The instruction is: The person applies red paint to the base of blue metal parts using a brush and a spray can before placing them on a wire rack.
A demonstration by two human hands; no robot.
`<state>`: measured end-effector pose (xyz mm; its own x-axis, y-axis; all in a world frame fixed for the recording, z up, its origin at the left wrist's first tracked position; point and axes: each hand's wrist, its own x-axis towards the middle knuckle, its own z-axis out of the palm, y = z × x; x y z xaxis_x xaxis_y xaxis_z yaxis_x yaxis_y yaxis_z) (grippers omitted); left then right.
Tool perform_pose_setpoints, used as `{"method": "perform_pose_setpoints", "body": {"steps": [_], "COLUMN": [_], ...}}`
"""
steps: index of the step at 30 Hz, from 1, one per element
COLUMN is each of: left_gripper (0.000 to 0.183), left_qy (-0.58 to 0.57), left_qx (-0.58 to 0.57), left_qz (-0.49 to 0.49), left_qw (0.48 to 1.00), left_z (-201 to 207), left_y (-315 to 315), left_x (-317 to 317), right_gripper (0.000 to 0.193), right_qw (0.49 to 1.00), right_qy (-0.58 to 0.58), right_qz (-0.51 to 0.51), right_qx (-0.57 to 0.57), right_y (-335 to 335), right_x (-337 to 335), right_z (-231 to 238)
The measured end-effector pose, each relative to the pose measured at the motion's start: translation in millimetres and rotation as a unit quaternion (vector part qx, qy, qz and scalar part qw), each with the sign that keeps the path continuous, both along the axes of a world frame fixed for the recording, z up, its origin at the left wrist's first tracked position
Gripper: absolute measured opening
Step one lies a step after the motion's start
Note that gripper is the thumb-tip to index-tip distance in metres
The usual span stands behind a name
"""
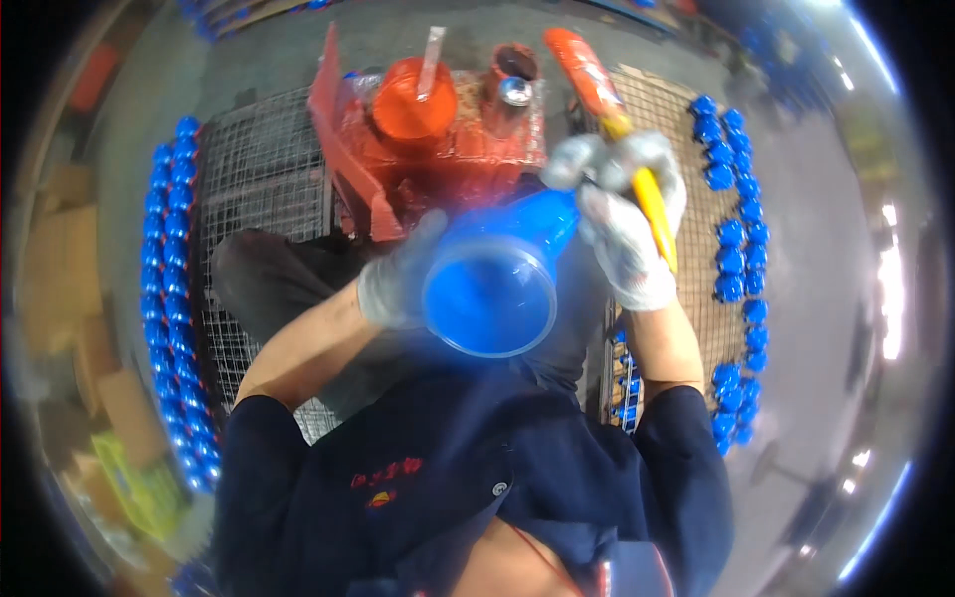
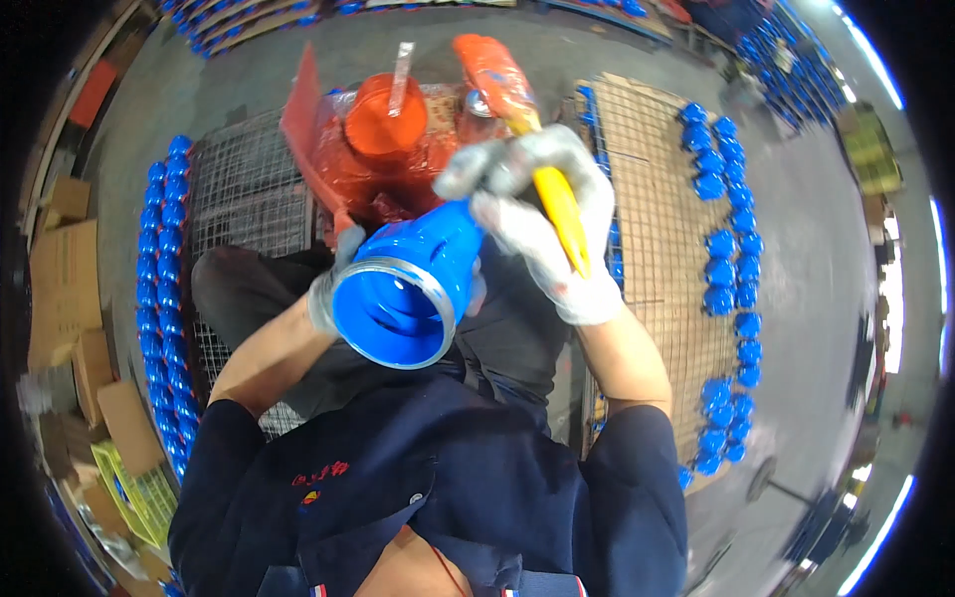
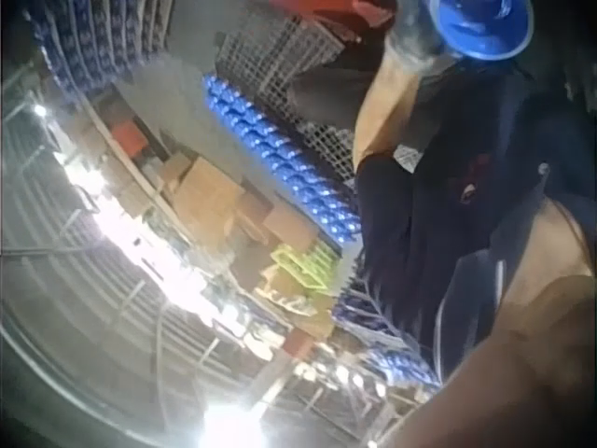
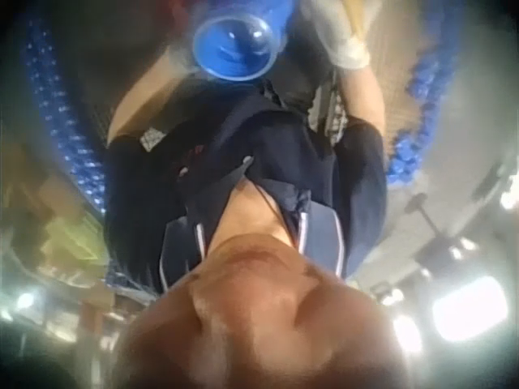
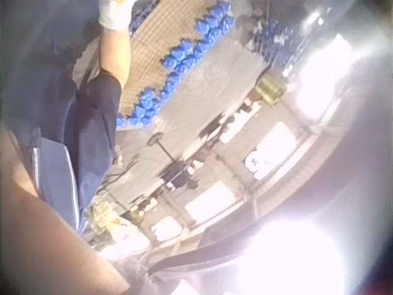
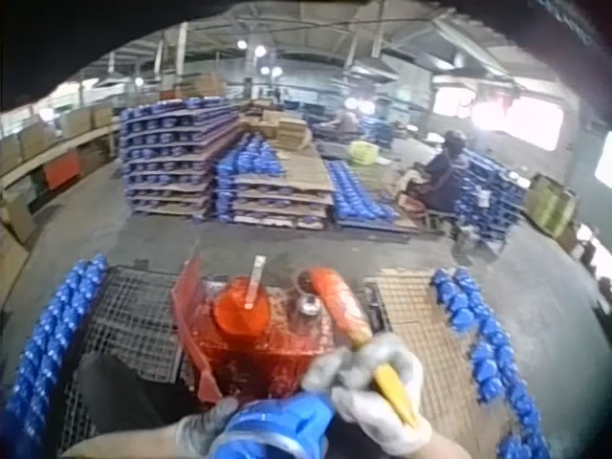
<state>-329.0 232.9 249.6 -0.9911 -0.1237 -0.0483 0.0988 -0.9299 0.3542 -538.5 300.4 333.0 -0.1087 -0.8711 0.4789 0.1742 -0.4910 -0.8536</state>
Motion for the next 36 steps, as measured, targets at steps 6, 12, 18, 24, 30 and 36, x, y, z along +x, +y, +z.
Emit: {"method": "perform_pose_setpoints", "body": {"steps": [6, 12, 18, 24, 30, 36], "left_gripper": [0.071, 0.103, 0.088, 0.082, 0.088, 0.099], "left_qy": [-0.014, -0.278, -0.345, -0.278, -0.336, -0.352], "left_qx": [-0.012, -0.296, -0.8, -0.884, -0.849, -0.701], "left_qz": [0.151, 0.356, 0.304, 0.256, 0.2, 0.243], "left_qw": [0.988, 0.842, 0.385, 0.276, 0.355, 0.571], "left_z": [-28.5, -24.3, -5.1, -1.5, 4.5, -10.0], "left_y": [25.9, 18.2, 17.8, 21.2, 20.1, 10.1], "left_x": [52.0, 63.4, 54.8, 55.5, 50.9, 62.4], "right_gripper": [0.074, 0.046, 0.021, 0.031, 0.03, 0.028], "right_qw": [0.989, 0.974, 0.947, 0.867, 0.892, 0.897], "right_qy": [-0.109, -0.116, 0.303, 0.439, 0.388, 0.441], "right_qz": [-0.082, -0.155, -0.076, 0.06, 0.113, 0.024], "right_qx": [0.065, 0.117, 0.073, 0.227, 0.201, 0.011], "right_y": [-51.9, -43.2, -38.1, -55.3, -53.0, -32.9], "right_x": [25.5, -8.8, -15.7, -7.5, -15.7, -12.3], "right_z": [-94.1, -113.8, -23.2, 8.5, -9.8, -30.1]}}
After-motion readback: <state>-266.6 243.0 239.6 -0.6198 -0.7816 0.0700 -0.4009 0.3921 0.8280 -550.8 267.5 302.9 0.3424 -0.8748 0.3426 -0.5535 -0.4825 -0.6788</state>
